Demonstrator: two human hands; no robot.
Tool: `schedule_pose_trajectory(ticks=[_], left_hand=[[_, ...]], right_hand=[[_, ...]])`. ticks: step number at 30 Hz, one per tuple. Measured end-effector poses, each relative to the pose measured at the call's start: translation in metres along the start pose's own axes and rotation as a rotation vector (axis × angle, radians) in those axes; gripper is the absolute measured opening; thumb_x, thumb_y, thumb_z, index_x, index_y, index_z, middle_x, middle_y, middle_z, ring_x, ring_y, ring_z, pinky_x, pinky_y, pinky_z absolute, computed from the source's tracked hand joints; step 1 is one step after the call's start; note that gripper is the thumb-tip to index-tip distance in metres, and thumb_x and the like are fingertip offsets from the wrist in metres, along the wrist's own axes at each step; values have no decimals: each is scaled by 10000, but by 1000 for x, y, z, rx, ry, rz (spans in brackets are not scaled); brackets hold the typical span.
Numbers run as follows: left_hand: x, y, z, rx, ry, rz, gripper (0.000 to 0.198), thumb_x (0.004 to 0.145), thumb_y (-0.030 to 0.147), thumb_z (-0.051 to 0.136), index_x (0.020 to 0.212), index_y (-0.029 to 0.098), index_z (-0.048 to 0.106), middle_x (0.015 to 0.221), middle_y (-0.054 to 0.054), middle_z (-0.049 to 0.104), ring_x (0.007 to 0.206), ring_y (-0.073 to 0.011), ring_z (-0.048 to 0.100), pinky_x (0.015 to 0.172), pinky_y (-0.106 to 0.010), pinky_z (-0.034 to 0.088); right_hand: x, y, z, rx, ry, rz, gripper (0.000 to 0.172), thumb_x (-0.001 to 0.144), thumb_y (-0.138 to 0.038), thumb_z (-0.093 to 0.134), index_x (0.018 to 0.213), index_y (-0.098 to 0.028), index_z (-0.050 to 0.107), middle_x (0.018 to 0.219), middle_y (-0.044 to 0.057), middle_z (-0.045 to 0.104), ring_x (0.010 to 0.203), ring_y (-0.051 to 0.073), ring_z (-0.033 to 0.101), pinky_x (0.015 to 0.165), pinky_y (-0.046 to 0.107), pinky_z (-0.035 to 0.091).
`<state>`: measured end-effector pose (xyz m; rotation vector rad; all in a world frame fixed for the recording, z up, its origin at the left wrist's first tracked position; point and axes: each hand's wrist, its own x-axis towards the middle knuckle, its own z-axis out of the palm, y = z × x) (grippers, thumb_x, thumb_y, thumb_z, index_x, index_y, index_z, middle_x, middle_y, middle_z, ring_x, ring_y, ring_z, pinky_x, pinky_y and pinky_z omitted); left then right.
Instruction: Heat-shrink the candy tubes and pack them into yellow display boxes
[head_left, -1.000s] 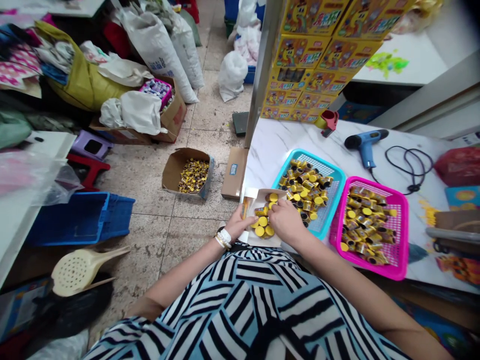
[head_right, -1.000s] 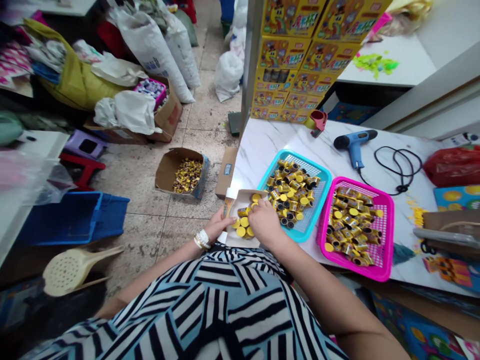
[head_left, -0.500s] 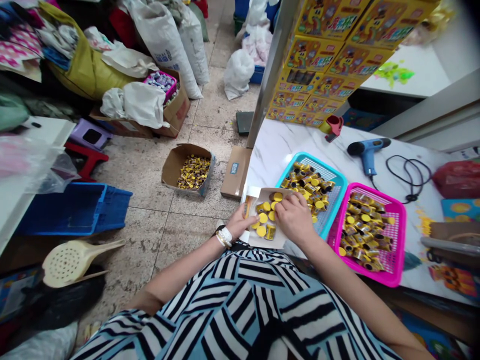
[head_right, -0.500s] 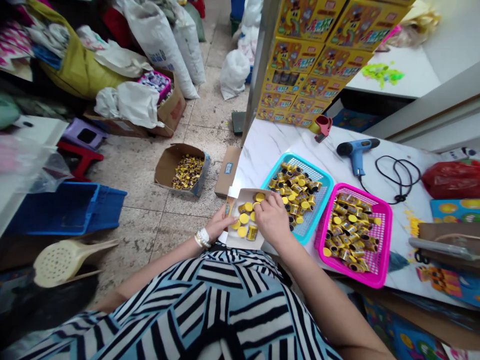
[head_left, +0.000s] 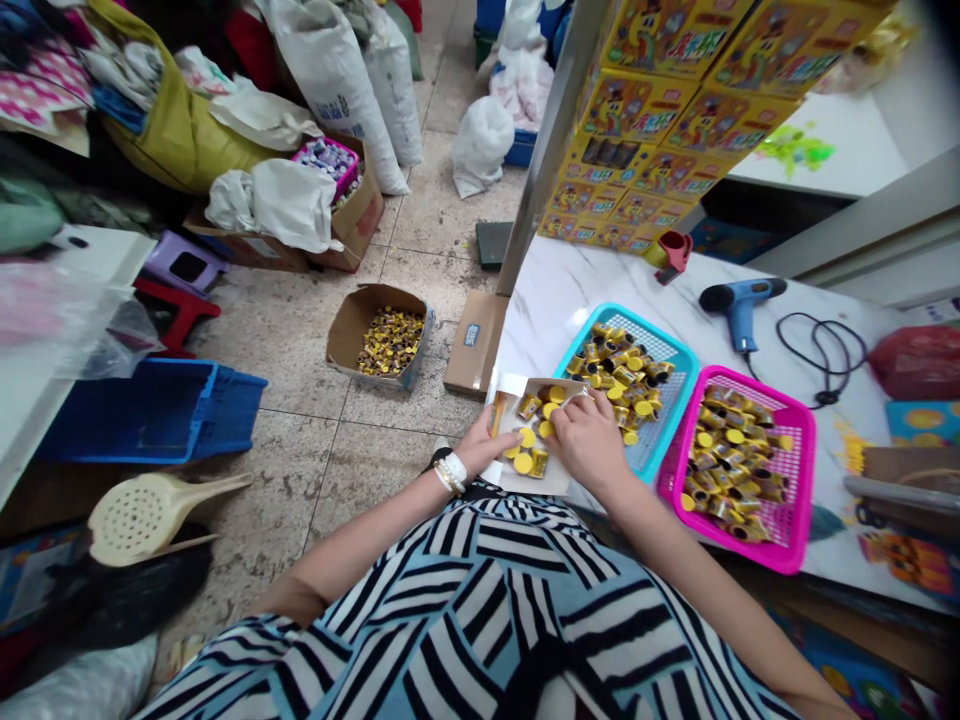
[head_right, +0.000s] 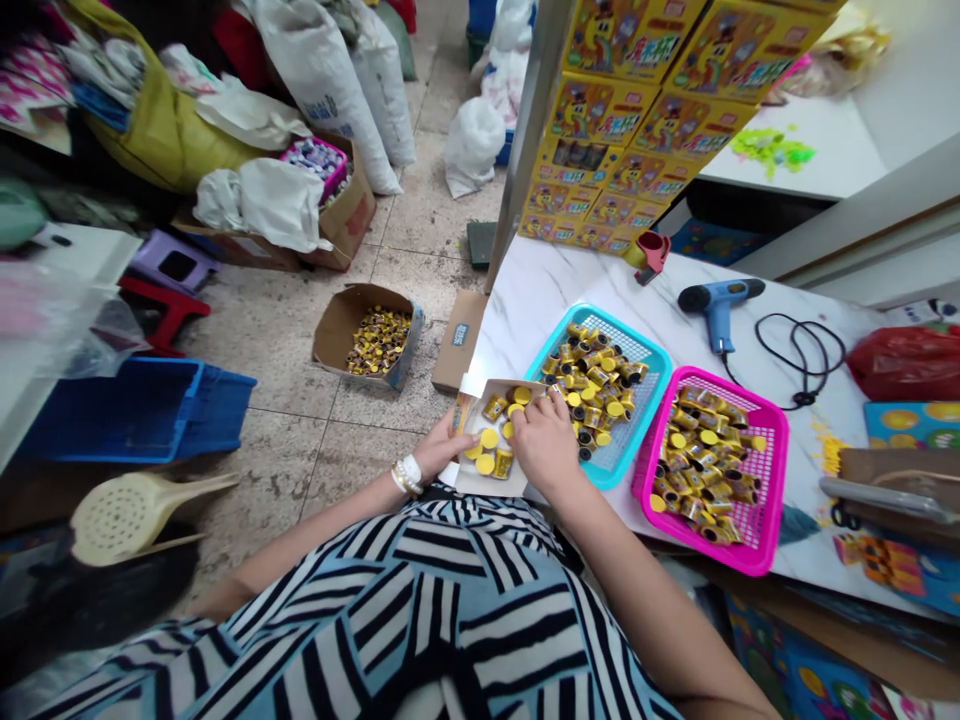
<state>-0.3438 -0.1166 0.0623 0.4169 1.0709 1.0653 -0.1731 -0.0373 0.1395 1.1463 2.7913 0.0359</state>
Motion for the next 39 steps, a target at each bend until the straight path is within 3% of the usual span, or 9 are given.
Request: schedule_pose_trajectory(ticks=[4,9,15,21,29,34,37,39], left_hand=[[-1,-2,-2,-18,0,-3,683,667,352,814,1247,176,501,1143,-93,674,907,-205,667,915,-394,503],[0,-4,-5,37,33,44,686,681,387,811,1253,176,496,1098,-90,684,929,-213,661,924,-395,497],[3,-5,-8,98,48,91,688,690,398,801,1266,173,499,1129,-94,674,993,-230,645,943,-396,490],[5,-7,-12,118,82,89,683,679,374,805,1258,165,509,1138,-100,672,990,-227,645,916,-380,503],[7,-11,-11,19,99,9,664,667,361,814,1230,165,522,1083,-95,698,896,-211,676,865,-375,528],[7,-9,-11,33,82,36,662,679,369,807,1242,176,516,1142,-98,678,946,-223,668,895,-389,520],[9,-8,-11,40,80,59,652,691,374,800,1242,173,515,1176,-105,667,999,-231,656,928,-390,509],[11,-6,-10,36,96,73,662,691,371,800,1253,178,508,1191,-105,663,1009,-232,652,940,-392,503]], right_hand=[[-3,0,-4,27,8,-24,179,803,-311,666,880,-153,701,843,97,686,990,265,506,1104,427,189],[-13,-10,-18,25,-6,-28,158,875,-280,605,822,-168,703,788,74,664,909,245,509,985,401,267],[-13,-36,-11,3,-232,-57,202,866,-167,571,794,-132,757,753,126,685,878,278,538,916,432,255],[-8,-39,0,32,-372,-70,207,855,-169,574,793,-141,770,788,139,700,904,290,552,907,433,249],[-12,-32,-4,62,-324,-126,201,886,-201,552,871,-163,749,864,103,685,895,250,549,908,399,263],[-16,-31,-5,149,-337,-180,220,897,-264,575,772,-198,743,783,66,683,874,222,532,896,379,272],[-15,-24,-9,187,-265,-166,244,900,-308,589,731,-197,724,758,48,677,850,204,521,907,364,280],[-10,-16,-14,181,-151,-137,247,906,-320,588,732,-192,708,764,46,667,856,202,514,924,361,279]])
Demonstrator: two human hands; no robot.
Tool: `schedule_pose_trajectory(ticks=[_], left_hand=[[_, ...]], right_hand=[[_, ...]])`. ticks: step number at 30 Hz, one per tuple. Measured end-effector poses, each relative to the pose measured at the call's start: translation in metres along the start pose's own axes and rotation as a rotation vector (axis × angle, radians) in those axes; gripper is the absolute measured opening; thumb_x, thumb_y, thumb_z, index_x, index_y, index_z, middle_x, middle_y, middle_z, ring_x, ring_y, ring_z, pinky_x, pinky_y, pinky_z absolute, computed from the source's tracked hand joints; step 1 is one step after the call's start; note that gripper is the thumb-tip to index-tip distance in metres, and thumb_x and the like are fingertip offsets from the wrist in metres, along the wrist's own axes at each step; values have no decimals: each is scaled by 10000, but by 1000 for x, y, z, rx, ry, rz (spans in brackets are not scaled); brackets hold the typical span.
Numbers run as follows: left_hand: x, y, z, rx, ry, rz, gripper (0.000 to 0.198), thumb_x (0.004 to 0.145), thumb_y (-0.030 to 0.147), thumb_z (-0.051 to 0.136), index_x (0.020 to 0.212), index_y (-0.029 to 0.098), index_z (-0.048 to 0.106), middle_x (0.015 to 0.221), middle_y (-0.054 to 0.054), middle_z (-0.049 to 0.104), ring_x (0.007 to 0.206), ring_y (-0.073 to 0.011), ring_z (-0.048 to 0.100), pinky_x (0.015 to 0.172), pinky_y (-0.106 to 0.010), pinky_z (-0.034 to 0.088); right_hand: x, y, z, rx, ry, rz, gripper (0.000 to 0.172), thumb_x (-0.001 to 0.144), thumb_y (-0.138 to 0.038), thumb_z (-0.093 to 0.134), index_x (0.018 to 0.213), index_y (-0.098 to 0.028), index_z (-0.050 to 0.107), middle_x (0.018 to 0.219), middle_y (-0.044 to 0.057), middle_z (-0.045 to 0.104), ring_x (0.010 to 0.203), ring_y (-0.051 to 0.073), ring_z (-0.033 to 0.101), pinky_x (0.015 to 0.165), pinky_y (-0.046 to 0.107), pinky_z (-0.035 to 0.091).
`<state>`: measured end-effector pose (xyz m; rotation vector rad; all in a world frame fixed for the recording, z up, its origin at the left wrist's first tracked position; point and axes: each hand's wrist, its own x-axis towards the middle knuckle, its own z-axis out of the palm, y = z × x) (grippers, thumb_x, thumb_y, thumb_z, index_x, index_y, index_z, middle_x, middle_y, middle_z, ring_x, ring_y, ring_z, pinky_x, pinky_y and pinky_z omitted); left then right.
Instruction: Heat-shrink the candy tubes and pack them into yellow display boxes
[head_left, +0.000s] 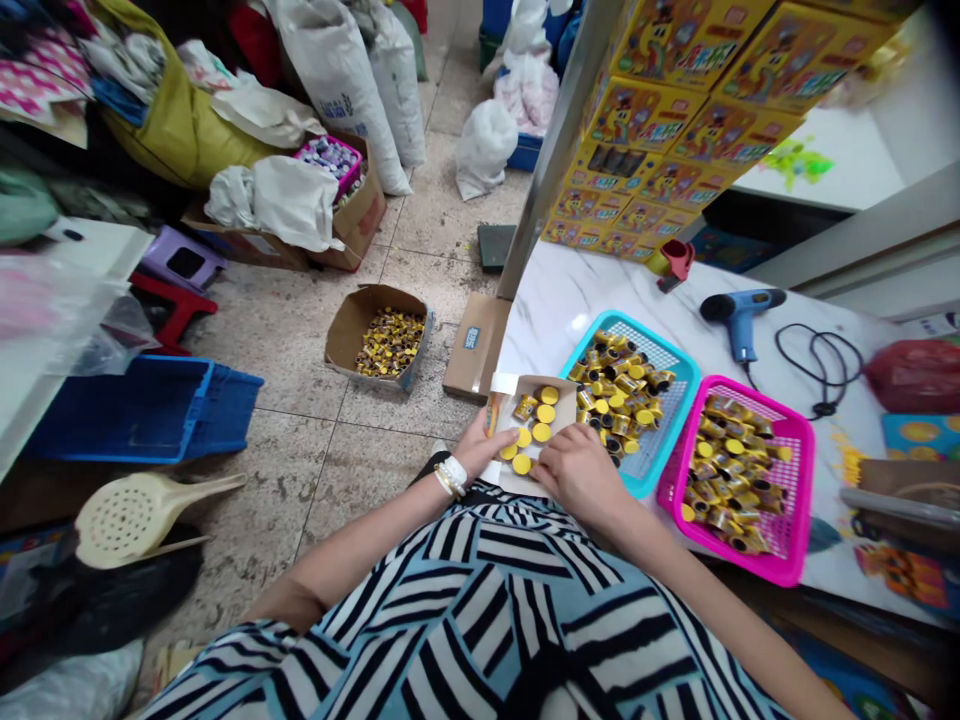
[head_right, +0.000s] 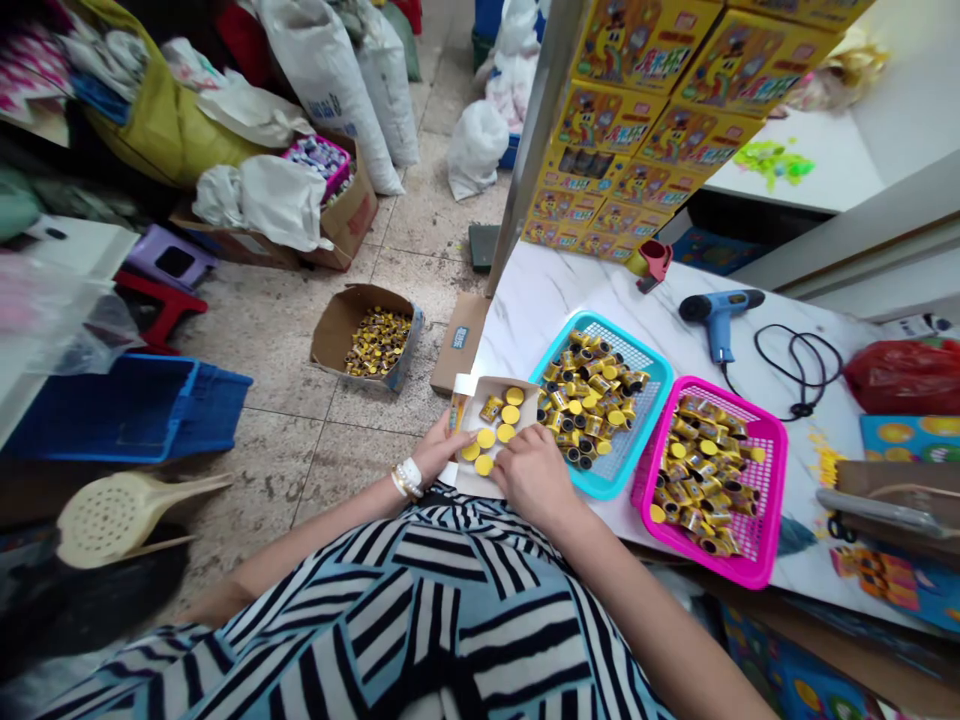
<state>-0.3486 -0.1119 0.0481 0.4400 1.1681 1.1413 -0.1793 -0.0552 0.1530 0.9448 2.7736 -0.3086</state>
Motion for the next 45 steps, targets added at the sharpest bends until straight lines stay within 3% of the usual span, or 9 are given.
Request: schedule_pose_trajectory(ticks=[5,9,13,21,26,33,40,42,45], left_hand=[[5,8,5,10,23,4,652,681,369,806,1233,172,520,1139,-98,672,996,-226,645,935,-385,496],[6,13,12,13,30,-6,630,687,370,795,1217,168,521,1063,-81,679,935,-204,647,898,-364,503],[8,14,16,26,47,1,652,683,360,796,1238,171,510,1024,-68,681,915,-193,649,887,-347,506],[15,13,15,40,39,63,651,679,385,810,1229,176,532,1115,-86,675,987,-216,645,912,-360,508],[17,14,16,-8,50,87,675,680,365,808,1256,176,510,1152,-96,667,1026,-231,642,938,-375,501],[21,25,21,-18,91,96,626,674,382,803,1201,170,539,1087,-85,685,977,-226,651,896,-356,516],[24,37,24,-111,114,90,664,672,408,802,1225,186,510,1136,-99,687,959,-224,670,920,-404,515],[24,36,23,-100,133,92,657,677,412,801,1223,188,513,1140,-102,687,973,-231,670,929,-413,514],[24,30,22,-80,127,100,667,685,411,797,1243,187,509,1171,-108,679,1010,-242,663,943,-412,512]], right_hand=[[32,18,-14,-159,221,61,211,920,-255,548,807,-172,705,789,69,645,884,226,485,964,391,256],[61,19,-14,-227,130,35,222,905,-196,519,852,-146,729,801,114,662,911,260,484,965,430,229],[75,13,-13,-227,-1,124,216,872,-174,533,917,-103,732,869,171,695,935,295,508,861,420,259],[85,10,-11,-200,-7,189,228,883,-159,509,928,-78,717,930,204,681,922,289,524,771,395,276],[82,12,-8,-191,50,115,239,925,-187,459,1019,-106,663,1023,177,657,967,283,507,794,392,285],[76,30,-10,-103,89,-11,151,920,-225,502,918,-153,634,886,112,678,934,265,507,797,376,293],[25,53,-8,225,566,114,267,927,-311,541,1139,-151,579,1043,114,677,961,237,573,858,346,385],[12,50,2,254,607,129,265,925,-299,550,1145,-152,569,1036,106,681,953,228,582,866,337,398],[3,40,16,232,550,103,209,925,-253,545,1103,-149,579,1026,97,687,952,217,581,869,318,390]])
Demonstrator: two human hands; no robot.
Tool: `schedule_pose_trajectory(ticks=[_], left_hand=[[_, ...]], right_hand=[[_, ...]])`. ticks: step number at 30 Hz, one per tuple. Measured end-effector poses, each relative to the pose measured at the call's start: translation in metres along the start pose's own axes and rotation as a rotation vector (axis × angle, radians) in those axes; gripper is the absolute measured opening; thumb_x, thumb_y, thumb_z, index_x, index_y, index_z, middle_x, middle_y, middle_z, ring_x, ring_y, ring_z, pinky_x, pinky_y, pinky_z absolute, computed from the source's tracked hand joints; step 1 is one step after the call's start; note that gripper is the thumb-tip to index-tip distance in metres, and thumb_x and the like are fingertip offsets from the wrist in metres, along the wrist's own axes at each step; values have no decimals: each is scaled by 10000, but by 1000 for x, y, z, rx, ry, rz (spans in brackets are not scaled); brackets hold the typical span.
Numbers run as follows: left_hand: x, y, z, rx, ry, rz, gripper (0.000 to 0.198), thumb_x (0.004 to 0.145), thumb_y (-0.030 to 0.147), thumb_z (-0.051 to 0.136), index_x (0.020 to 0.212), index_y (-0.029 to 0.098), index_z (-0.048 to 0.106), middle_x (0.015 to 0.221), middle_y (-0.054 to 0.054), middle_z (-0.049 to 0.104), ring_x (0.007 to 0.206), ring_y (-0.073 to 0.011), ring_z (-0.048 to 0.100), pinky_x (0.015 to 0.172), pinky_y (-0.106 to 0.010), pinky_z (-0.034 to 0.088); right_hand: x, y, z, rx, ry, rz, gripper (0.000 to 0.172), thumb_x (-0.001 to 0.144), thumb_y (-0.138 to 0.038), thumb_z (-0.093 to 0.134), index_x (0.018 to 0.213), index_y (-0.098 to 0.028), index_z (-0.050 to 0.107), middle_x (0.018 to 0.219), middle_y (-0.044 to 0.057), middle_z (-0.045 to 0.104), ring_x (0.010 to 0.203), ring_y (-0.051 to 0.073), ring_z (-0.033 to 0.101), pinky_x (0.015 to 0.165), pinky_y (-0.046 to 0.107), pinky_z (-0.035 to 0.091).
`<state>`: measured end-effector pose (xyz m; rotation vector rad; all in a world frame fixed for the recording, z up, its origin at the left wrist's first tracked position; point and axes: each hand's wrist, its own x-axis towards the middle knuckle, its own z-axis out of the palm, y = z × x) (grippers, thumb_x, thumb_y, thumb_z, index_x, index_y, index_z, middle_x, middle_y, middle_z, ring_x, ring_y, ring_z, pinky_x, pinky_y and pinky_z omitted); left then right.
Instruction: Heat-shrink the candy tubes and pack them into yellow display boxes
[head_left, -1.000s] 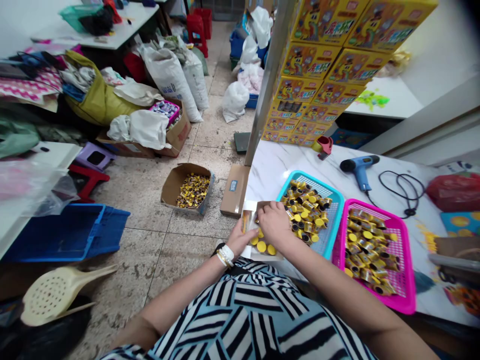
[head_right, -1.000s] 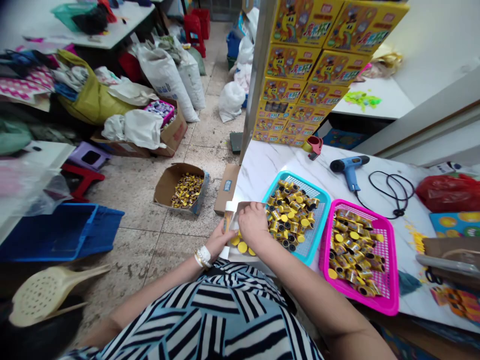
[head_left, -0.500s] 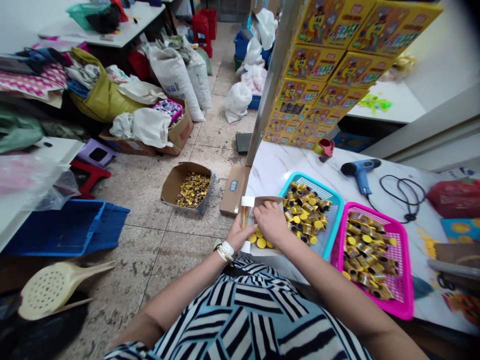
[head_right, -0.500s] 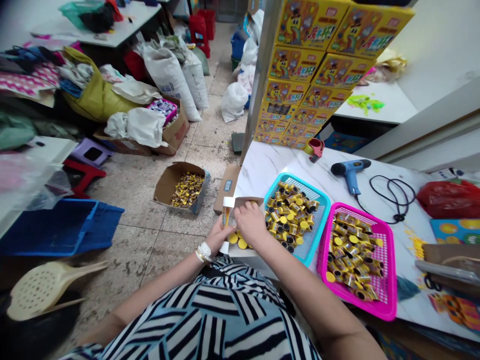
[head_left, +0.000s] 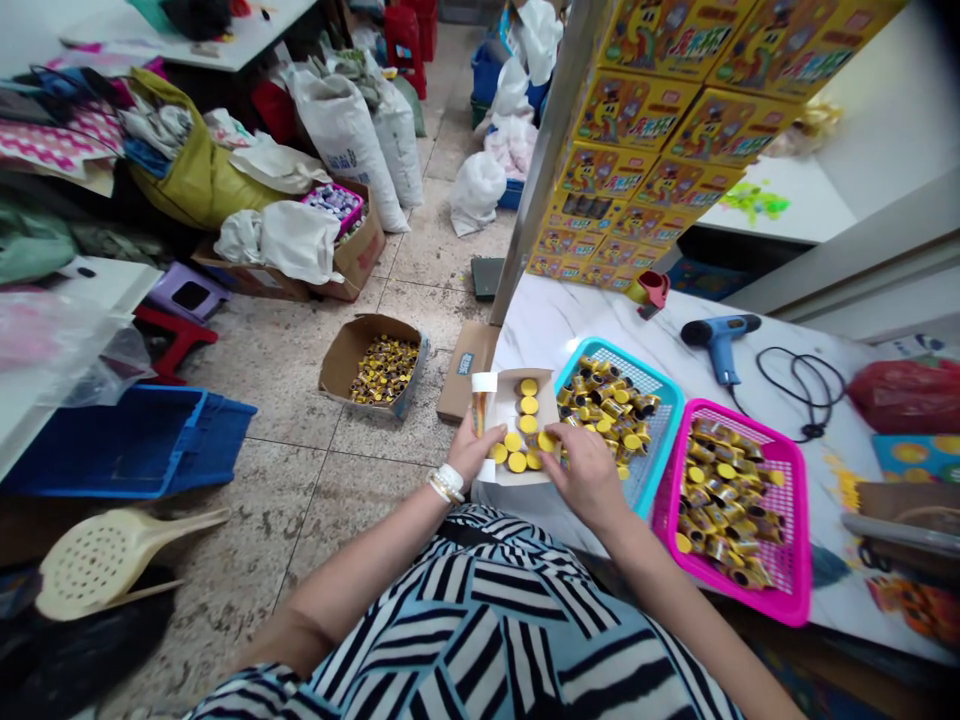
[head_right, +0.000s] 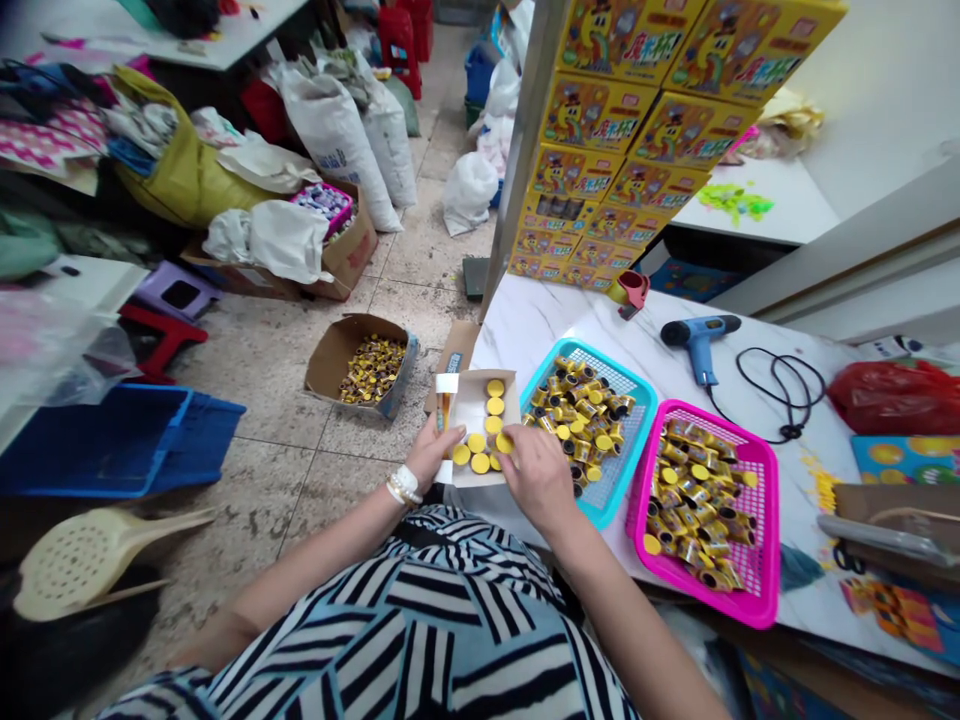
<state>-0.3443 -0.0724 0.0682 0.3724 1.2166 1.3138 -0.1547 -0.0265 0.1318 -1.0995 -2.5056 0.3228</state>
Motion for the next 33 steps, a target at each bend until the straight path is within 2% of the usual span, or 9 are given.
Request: schedule_pose_trajectory(ticks=[4,7,11,14,19,25,30,33], left_hand=[[1,-7,-2,65,-13,16,694,688,386,805,1276,184,497,1207,-117,666,1052,-249,652,970,-406,502],[0,-10,-2,82,-26,27,705,699,383,799,1301,193,485,1230,-113,658,1069,-246,648,984,-399,495],[-5,-10,1,88,-39,28,710,690,360,804,1303,190,489,1254,-115,645,1070,-242,648,985,-387,496],[-8,-10,3,60,-31,16,697,691,363,800,1293,186,496,1228,-114,657,1057,-245,652,973,-390,504],[-10,-7,1,71,-49,21,737,693,368,803,1327,186,474,1212,-117,661,1083,-255,642,1000,-411,488],[-10,-8,-7,126,-67,9,763,679,372,821,1335,194,475,1186,-107,675,1089,-253,641,1025,-418,467],[-16,-1,-6,18,-72,-83,739,672,406,818,1297,176,497,1175,-110,681,1022,-252,663,976,-419,493],[-20,4,-3,24,-51,-96,697,668,419,821,1242,159,524,1147,-110,686,1014,-250,663,965,-412,493]], right_hand=[[-5,-7,6,-76,-115,22,146,921,-226,536,1033,-160,601,1020,83,683,960,213,559,862,313,356],[-2,-6,5,-150,-176,58,108,897,-238,572,966,-167,615,944,69,672,932,217,538,841,319,334],[0,-1,3,-211,-211,40,81,877,-256,608,882,-176,619,893,57,673,917,218,516,820,327,309],[-2,0,3,-209,-204,1,115,889,-286,606,848,-180,622,927,58,689,929,215,504,833,331,299],[-5,-2,5,-198,-205,-2,119,888,-283,617,848,-174,641,967,54,708,958,217,495,854,336,292],[-5,-9,6,-242,-347,-20,138,874,-297,638,837,-169,675,896,51,707,987,241,490,902,365,275],[-2,-21,-5,-190,-272,13,196,937,-299,550,916,-171,697,1013,64,711,1007,228,501,890,357,290],[3,-30,-8,-150,-302,-10,170,915,-303,579,955,-189,699,1028,61,710,1009,232,504,874,358,300]])
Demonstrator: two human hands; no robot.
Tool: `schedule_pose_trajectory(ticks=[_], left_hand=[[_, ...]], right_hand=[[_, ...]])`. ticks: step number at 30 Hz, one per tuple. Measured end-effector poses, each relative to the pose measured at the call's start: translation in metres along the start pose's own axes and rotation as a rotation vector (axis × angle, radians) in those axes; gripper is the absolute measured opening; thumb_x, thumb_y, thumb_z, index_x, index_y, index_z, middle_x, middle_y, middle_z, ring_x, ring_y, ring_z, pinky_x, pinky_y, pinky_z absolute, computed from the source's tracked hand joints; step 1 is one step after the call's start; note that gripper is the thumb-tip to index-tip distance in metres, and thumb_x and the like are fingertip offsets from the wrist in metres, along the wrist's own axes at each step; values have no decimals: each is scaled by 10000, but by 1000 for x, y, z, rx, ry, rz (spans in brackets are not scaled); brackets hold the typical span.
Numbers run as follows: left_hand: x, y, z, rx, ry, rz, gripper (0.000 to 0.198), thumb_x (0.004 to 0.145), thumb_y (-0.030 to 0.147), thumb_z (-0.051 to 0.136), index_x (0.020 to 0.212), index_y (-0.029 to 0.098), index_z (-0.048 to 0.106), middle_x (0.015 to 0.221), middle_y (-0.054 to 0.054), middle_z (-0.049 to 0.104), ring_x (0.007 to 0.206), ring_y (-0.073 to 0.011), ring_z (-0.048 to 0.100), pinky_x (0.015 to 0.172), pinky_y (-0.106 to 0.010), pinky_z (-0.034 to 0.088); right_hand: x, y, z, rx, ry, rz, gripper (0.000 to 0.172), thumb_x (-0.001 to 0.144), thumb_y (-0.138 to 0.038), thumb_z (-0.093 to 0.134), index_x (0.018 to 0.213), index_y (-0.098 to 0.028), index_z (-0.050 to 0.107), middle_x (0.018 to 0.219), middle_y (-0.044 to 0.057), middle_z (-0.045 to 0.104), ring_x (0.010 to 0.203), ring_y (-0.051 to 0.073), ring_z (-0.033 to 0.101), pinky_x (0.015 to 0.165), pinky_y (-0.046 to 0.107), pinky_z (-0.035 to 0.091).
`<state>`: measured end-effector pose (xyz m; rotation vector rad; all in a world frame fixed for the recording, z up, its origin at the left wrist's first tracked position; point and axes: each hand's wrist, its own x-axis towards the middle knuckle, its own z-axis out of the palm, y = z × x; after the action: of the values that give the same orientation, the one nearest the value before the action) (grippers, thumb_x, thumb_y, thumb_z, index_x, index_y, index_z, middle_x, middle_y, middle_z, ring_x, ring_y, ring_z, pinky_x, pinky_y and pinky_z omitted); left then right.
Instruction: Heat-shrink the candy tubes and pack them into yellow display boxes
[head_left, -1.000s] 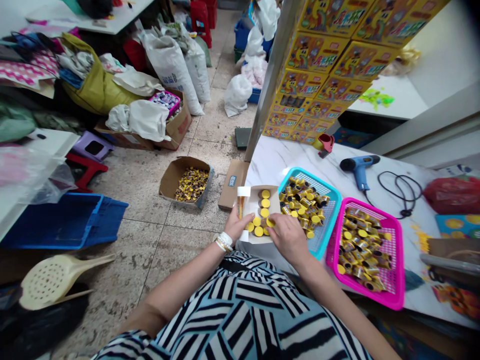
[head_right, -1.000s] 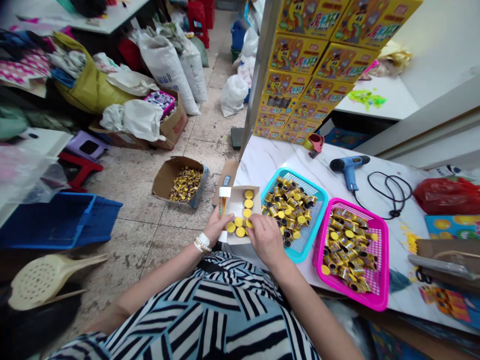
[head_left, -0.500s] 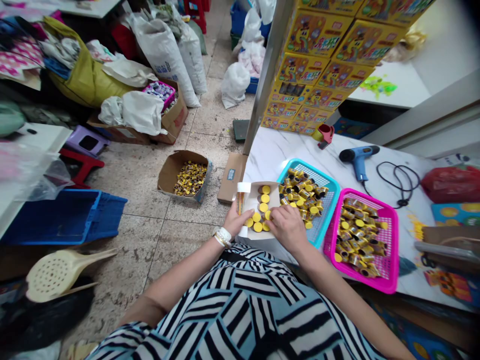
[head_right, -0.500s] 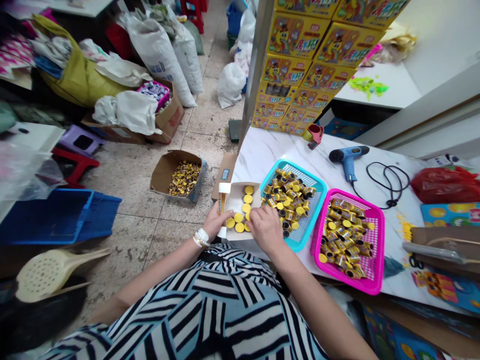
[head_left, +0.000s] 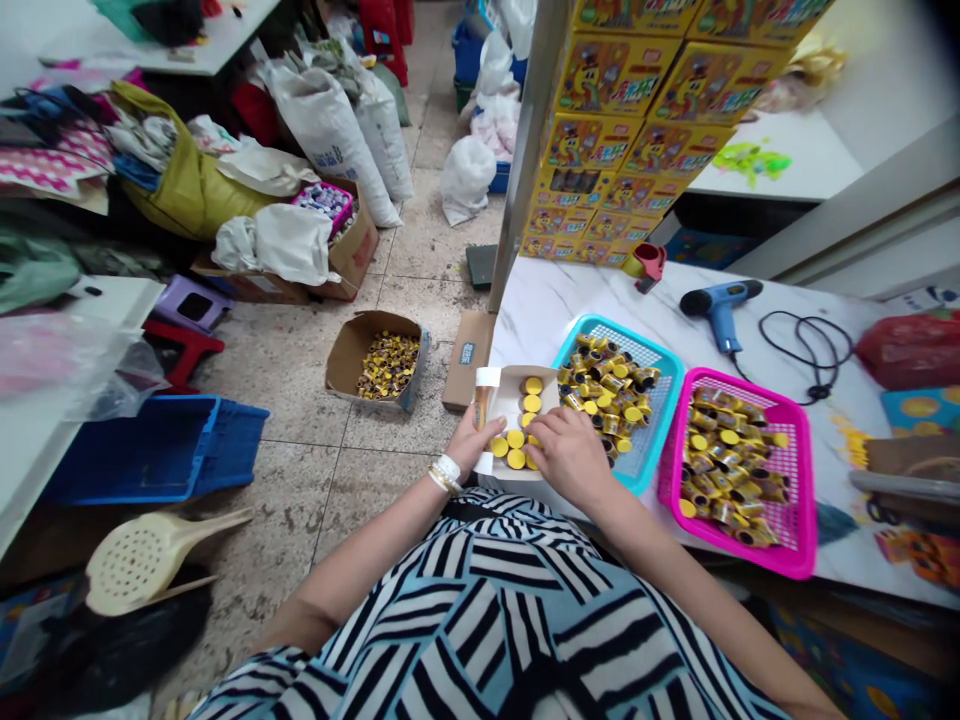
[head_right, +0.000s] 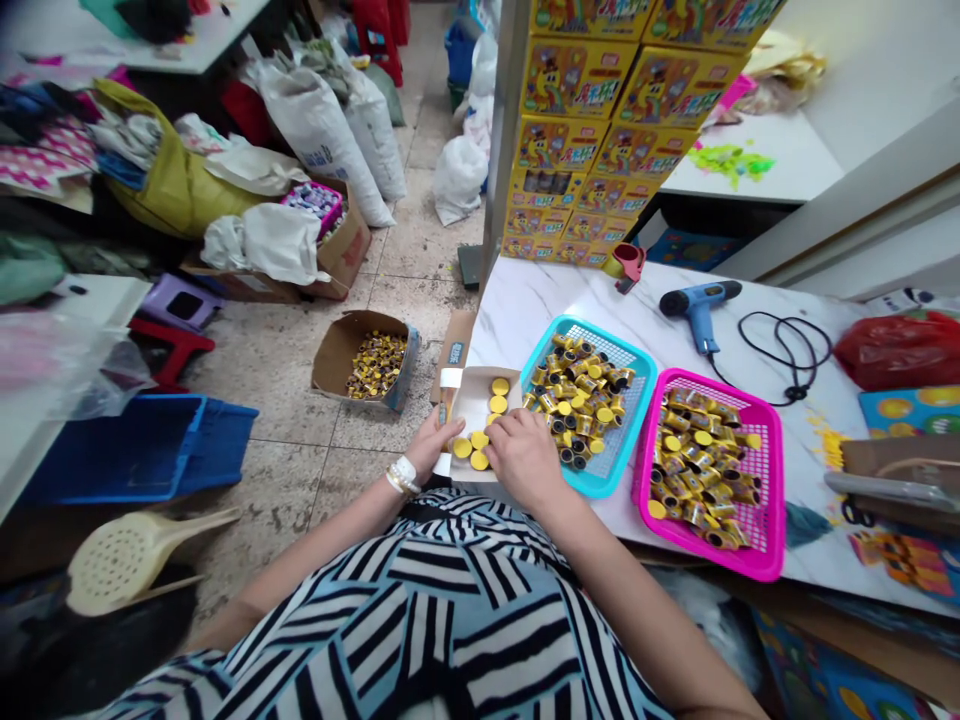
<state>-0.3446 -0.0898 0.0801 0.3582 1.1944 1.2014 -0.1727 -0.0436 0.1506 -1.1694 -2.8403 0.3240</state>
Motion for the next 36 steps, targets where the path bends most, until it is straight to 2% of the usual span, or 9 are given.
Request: schedule_pose_trajectory(ticks=[5,10,16,20,22,26,31,36], left_hand=[[-5,4,2,29,-41,14,676,663,419,830,1210,159,530,1137,-109,682,1018,-234,656,949,-381,492],[-7,-1,-2,121,-52,38,659,664,428,830,1191,157,544,1076,-96,694,933,-201,666,914,-352,501],[-14,-9,-5,114,-45,0,664,654,435,832,1186,161,545,1003,-65,700,883,-186,662,885,-342,506],[-15,-10,-11,102,-48,1,653,659,419,832,1188,170,541,1017,-65,700,909,-187,662,888,-336,502],[-15,-9,-15,107,-57,-6,652,667,422,827,1196,173,539,1008,-63,701,902,-186,664,880,-332,504],[-15,-6,-19,122,-70,-26,671,683,440,813,1232,176,532,986,-57,704,867,-182,665,833,-316,514],[-11,-3,-15,73,-101,-1,666,707,442,794,1252,173,523,1092,-76,690,971,-198,653,891,-318,496],[-2,-2,-13,117,-96,-20,667,702,404,808,1256,180,514,1101,-88,690,952,-198,660,904,-336,496]], right_hand=[[12,-13,3,-27,-148,-80,251,849,-315,635,1041,-164,691,1005,103,711,1028,268,504,889,386,313],[19,-17,15,15,-252,-203,242,848,-282,592,976,-123,724,935,121,723,1052,287,522,974,410,308],[19,-26,34,53,-384,-232,263,838,-219,567,1020,-92,708,981,165,712,905,267,632,902,401,392],[21,-26,41,78,-375,-238,254,825,-148,559,1041,-105,686,990,136,705,900,238,644,890,358,416],[23,-23,40,97,-368,-250,244,825,-148,571,1040,-102,676,1000,128,701,938,227,639,945,345,401],[27,-14,31,148,-320,-254,207,837,-195,586,1000,-108,678,980,116,704,953,212,629,1086,381,289],[31,-7,26,89,-250,-220,289,809,-358,639,962,-119,696,930,126,714,966,262,584,1028,406,320],[34,-7,32,32,-283,-204,261,820,-337,602,877,-115,726,813,126,709,902,249,575,1082,421,242]])
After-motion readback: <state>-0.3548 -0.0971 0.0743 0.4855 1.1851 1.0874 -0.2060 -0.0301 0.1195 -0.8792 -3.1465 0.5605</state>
